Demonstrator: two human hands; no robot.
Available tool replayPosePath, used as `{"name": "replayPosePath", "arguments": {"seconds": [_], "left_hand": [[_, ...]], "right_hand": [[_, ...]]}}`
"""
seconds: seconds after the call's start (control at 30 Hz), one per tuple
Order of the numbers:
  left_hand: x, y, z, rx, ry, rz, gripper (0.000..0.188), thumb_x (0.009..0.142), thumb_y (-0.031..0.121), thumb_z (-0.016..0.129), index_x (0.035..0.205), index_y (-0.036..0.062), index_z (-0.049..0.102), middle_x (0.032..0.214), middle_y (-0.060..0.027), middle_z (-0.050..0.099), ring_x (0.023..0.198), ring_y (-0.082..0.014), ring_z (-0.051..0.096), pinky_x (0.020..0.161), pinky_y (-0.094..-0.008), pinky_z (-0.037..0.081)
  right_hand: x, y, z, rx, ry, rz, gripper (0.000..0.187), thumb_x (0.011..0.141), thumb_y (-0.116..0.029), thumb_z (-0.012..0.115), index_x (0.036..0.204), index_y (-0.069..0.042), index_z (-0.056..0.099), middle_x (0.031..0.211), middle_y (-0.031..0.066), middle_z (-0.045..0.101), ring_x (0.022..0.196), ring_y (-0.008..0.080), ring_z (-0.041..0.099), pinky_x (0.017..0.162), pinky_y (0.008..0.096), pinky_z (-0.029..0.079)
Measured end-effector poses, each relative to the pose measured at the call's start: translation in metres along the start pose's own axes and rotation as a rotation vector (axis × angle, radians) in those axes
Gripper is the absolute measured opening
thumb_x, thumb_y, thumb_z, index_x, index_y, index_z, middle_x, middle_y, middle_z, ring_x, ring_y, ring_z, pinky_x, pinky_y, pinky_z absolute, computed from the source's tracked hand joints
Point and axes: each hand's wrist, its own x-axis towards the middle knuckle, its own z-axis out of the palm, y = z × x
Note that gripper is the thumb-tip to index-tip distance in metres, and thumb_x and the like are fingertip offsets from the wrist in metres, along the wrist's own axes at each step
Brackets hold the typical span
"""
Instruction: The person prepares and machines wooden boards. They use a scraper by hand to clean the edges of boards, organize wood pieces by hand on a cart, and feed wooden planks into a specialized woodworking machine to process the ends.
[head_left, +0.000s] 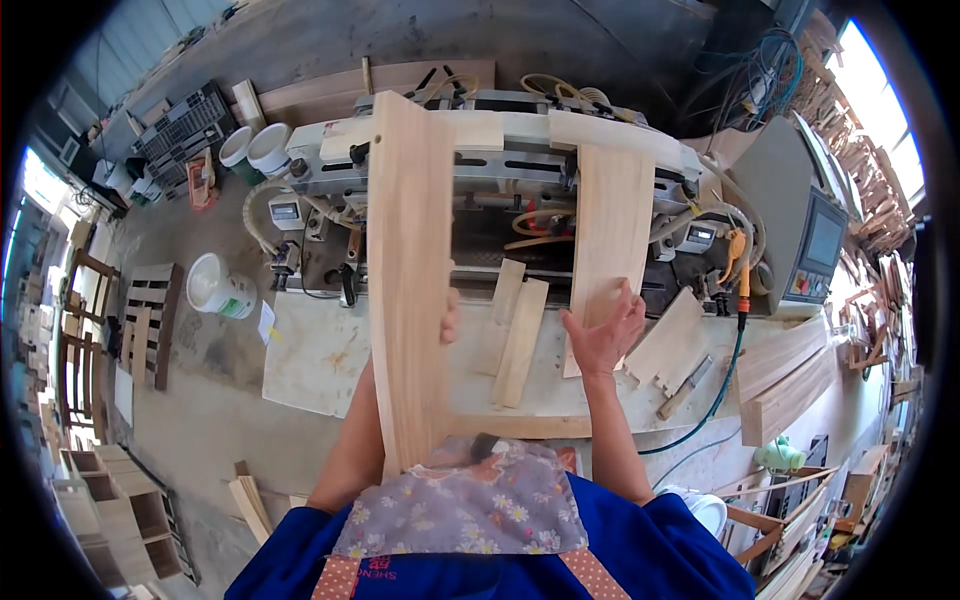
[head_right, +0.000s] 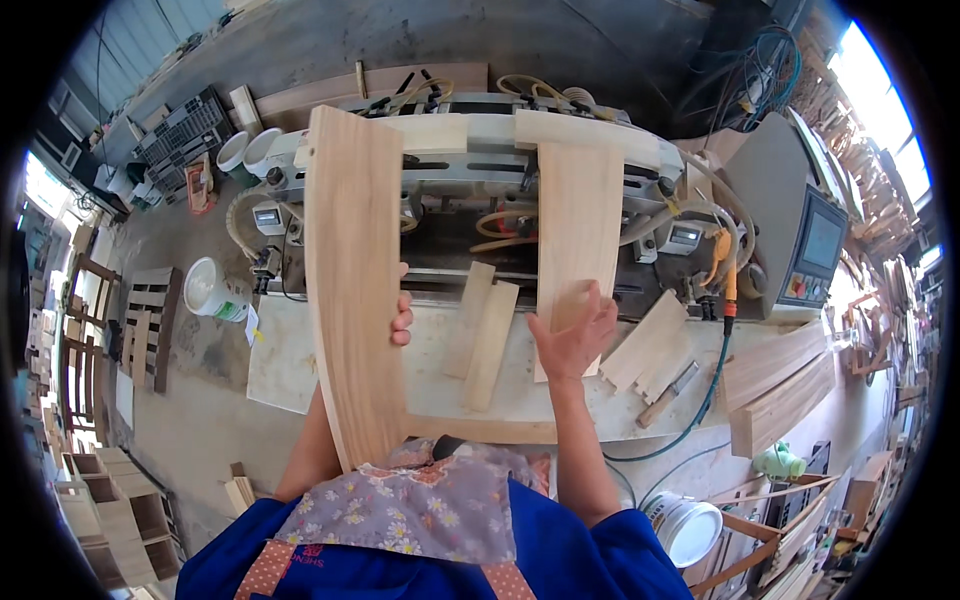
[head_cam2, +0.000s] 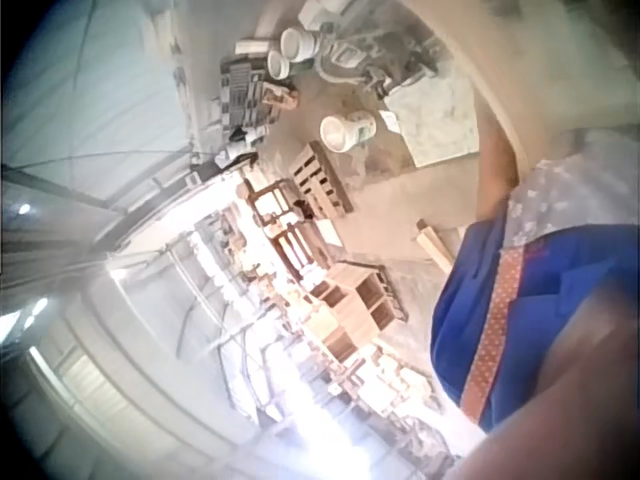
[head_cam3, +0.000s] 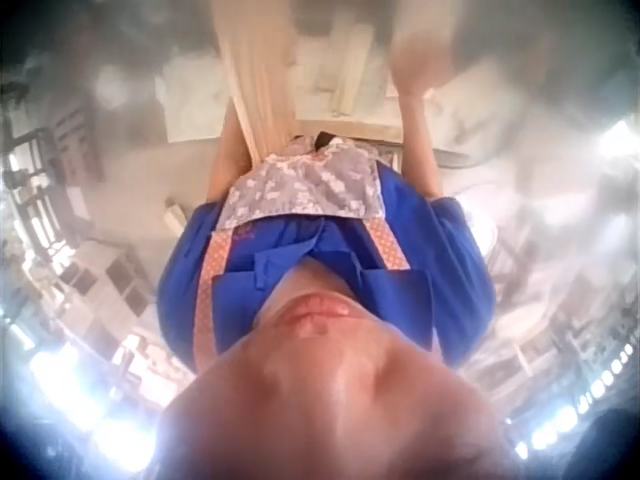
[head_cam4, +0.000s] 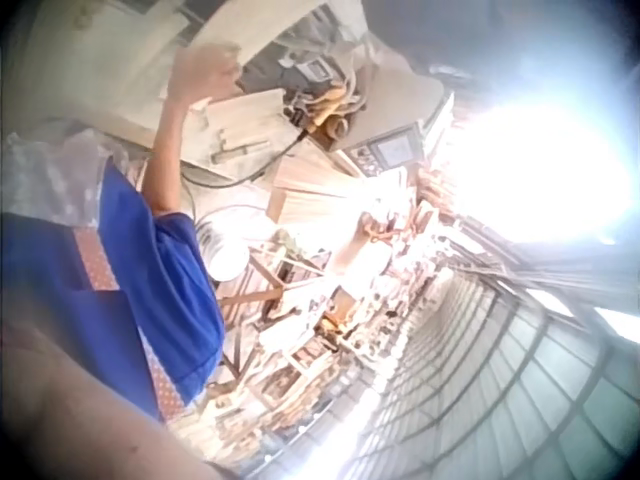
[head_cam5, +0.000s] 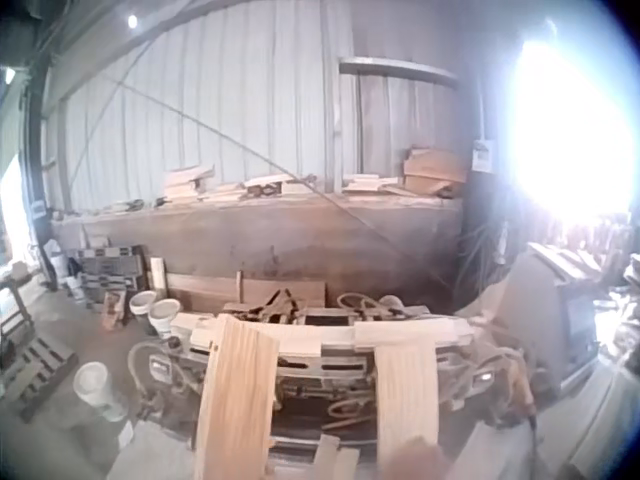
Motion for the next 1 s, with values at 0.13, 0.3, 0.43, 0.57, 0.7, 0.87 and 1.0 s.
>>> {"name": "replayPosePath", "arguments": {"seconds": [0.13, 0.3, 0.43, 0.57, 0.7, 0.87, 1.0], "left_hand": [[0.006, 0.037, 0.002, -0.043, -0.023, -0.128, 0.052, 0.087, 0.032, 0.072, 0.124, -0.0003, 0.056, 0.093, -0.0066, 0.063, 0.074, -0.0173, 0.061, 0.066, -0.0314, 0.053], [0.007, 0.095, 0.002, 0.592, 0.286, 0.184, 0.054, 0.077, 0.027, 0.083, 0.118, -0.0013, 0.061, 0.105, -0.0072, 0.069, 0.092, -0.0155, 0.067, 0.085, -0.0315, 0.055], [0.037, 0.128, 0.044, 0.858, 0.336, 0.373, 0.046, 0.081, 0.017, 0.078, 0.118, -0.0019, 0.06, 0.109, -0.0069, 0.067, 0.097, -0.015, 0.064, 0.086, -0.0299, 0.053], [0.086, 0.17, 0.114, 1.026, 0.086, 0.537, 0.045, 0.08, 0.014, 0.077, 0.119, 0.0005, 0.061, 0.106, -0.0059, 0.067, 0.095, -0.0137, 0.063, 0.085, -0.0298, 0.051], [0.154, 0.215, 0.157, 1.114, -0.118, 0.615, 0.054, 0.081, 0.018, 0.078, 0.127, 0.001, 0.057, 0.113, -0.008, 0.066, 0.099, -0.0141, 0.063, 0.088, -0.0307, 0.051], [0.193, 0.282, 0.192, 1.32, -0.276, 0.614, 0.051, 0.084, 0.018, 0.075, 0.129, 0.0023, 0.056, 0.115, -0.0072, 0.067, 0.099, -0.0129, 0.064, 0.09, -0.03, 0.05], [0.232, 0.315, 0.151, 1.542, -0.308, 0.63, 0.036, 0.082, 0.018, 0.075, 0.114, 0.0026, 0.065, 0.106, -0.0052, 0.07, 0.094, -0.0137, 0.066, 0.087, -0.0317, 0.051]], "right_hand": [[0.002, 0.006, 0.003, 0.008, -0.027, -0.019, 0.103, 0.06, -0.027, 0.089, 0.144, -0.009, 0.033, 0.137, 0.0244, 0.039, 0.131, 0.0429, 0.032, 0.108, 0.0503, 0.029], [0.02, 0.019, -0.01, 0.046, -0.004, -0.103, 0.081, 0.068, -0.022, 0.086, 0.135, -0.003, 0.045, 0.135, 0.0231, 0.045, 0.128, 0.0433, 0.039, 0.107, 0.0479, 0.032], [0.076, -0.055, -0.042, 0.865, -0.344, 0.157, 0.046, 0.091, -0.02, 0.068, 0.129, 0.001, 0.055, 0.123, 0.0114, 0.062, 0.111, 0.0199, 0.06, 0.095, 0.033, 0.048], [0.147, -0.195, -0.067, 1.07, -0.68, -0.186, 0.064, 0.087, -0.021, 0.072, 0.141, -0.003, 0.043, 0.13, 0.0167, 0.056, 0.108, 0.0217, 0.061, 0.088, 0.0324, 0.053], [0.216, -0.277, -0.056, 0.982, -0.591, -0.34, 0.041, 0.089, -0.025, 0.073, 0.121, -0.003, 0.061, 0.096, 0.0051, 0.07, 0.085, 0.0095, 0.065, 0.074, 0.026, 0.054], [0.305, -0.31, -0.023, 0.838, -0.47, -0.541, 0.035, 0.091, -0.032, 0.07, 0.114, -0.007, 0.066, 0.1, 0.0021, 0.07, 0.087, 0.0105, 0.068, 0.074, 0.0238, 0.057], [0.321, -0.326, 0.024, 0.718, -0.499, -0.548, 0.033, 0.09, -0.029, 0.072, 0.112, -0.005, 0.066, 0.102, 0.0025, 0.071, 0.09, 0.0103, 0.066, 0.078, 0.0261, 0.056]]}}
